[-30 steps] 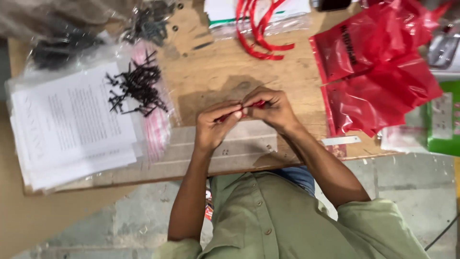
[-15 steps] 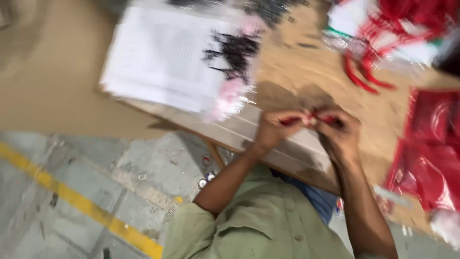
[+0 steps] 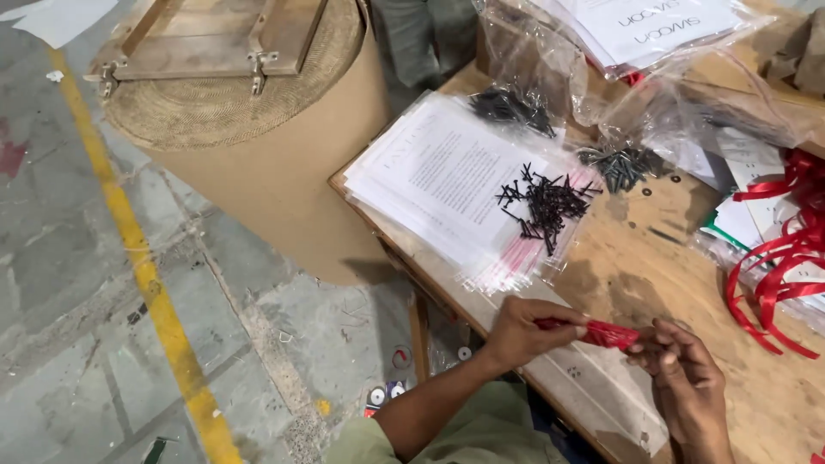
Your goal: Placing hardware components like screws into red bags and tying them with red ribbons.
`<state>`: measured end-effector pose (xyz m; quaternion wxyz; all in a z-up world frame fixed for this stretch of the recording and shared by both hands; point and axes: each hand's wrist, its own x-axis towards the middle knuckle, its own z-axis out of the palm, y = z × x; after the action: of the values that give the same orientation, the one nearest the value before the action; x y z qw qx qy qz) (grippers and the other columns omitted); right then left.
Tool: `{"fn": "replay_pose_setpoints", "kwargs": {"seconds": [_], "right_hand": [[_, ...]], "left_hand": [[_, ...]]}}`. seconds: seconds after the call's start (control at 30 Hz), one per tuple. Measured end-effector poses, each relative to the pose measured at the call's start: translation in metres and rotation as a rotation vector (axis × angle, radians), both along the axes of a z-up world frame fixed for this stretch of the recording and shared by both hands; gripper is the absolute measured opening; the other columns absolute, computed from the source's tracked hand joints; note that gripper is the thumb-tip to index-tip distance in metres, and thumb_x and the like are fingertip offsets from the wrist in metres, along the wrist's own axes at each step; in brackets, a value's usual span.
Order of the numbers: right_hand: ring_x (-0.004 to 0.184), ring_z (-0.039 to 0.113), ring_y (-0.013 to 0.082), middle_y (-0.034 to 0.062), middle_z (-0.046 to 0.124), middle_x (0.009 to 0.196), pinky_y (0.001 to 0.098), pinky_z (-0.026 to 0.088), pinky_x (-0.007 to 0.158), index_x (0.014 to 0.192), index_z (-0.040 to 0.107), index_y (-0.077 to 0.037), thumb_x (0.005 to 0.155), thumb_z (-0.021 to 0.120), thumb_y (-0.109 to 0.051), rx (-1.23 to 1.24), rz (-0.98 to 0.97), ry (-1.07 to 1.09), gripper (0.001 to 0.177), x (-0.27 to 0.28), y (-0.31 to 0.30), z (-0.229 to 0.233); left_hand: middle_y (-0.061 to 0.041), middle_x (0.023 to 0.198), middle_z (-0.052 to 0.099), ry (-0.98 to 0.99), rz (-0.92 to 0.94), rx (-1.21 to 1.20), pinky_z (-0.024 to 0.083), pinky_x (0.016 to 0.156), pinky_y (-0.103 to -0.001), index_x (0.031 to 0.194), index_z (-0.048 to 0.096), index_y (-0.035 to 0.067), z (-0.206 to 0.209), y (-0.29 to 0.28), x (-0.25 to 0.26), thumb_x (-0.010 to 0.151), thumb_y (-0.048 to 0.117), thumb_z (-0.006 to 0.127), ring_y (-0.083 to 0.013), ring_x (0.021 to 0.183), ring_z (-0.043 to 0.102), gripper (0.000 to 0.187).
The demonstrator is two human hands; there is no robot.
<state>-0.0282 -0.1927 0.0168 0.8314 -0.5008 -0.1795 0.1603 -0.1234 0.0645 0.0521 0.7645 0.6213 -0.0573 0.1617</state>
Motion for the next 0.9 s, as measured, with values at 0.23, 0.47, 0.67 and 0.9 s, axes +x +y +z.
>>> {"fn": "replay_pose_setpoints", "kwargs": {"seconds": [0.23, 0.47, 0.67, 0.9], "right_hand": [[0.104, 0.067, 0.0259, 0.0169, 0.069, 0.117, 0.0402, 0.054, 0.095, 0.132, 0.062, 0.006, 0.103, 0.062, -0.001, -0.317, -0.151, -0.042, 0.030, -0.038, 0.022, 0.031], [0.102, 0.071, 0.0195, 0.0108, 0.075, 0.111, 0.0327, 0.057, 0.086, 0.123, 0.069, 0.001, 0.096, 0.068, -0.009, -0.612, 0.595, -0.239, 0.029, -0.102, 0.087, 0.038], [0.110, 0.061, 0.0179, 0.0092, 0.056, 0.142, 0.0323, 0.052, 0.093, 0.157, 0.035, -0.008, 0.092, 0.071, -0.022, -0.828, 0.745, -0.025, 0.076, -0.116, 0.162, -0.093], [0.097, 0.066, 0.0208, 0.0143, 0.068, 0.116, 0.0336, 0.055, 0.084, 0.159, 0.021, -0.001, 0.088, 0.077, -0.029, -1.014, 0.719, -0.270, 0.094, -0.109, 0.249, -0.201]], "left_hand": [[-0.008, 0.094, 0.078, 0.252, 0.096, -0.288, 0.061, 0.054, -0.027, 0.112, 0.076, 0.004, 0.026, 0.059, -0.041, 0.087, 0.007, 0.078, -0.0129, 0.065, 0.072, 0.026], [-0.012, 0.111, 0.079, -0.080, 0.760, 0.127, 0.064, 0.093, -0.033, 0.123, 0.071, 0.001, 0.042, 0.153, -0.113, 0.095, 0.001, 0.080, -0.0179, 0.103, 0.077, 0.029], [-0.020, 0.112, 0.077, -0.172, 0.843, -0.053, 0.060, 0.099, -0.031, 0.128, 0.065, -0.005, 0.032, 0.173, -0.166, 0.097, -0.010, 0.077, -0.0208, 0.106, 0.076, 0.034], [-0.020, 0.113, 0.077, -0.059, 0.881, -0.070, 0.060, 0.100, -0.033, 0.124, 0.065, -0.006, 0.027, 0.182, -0.196, 0.095, -0.010, 0.077, -0.0217, 0.109, 0.075, 0.031]]}}
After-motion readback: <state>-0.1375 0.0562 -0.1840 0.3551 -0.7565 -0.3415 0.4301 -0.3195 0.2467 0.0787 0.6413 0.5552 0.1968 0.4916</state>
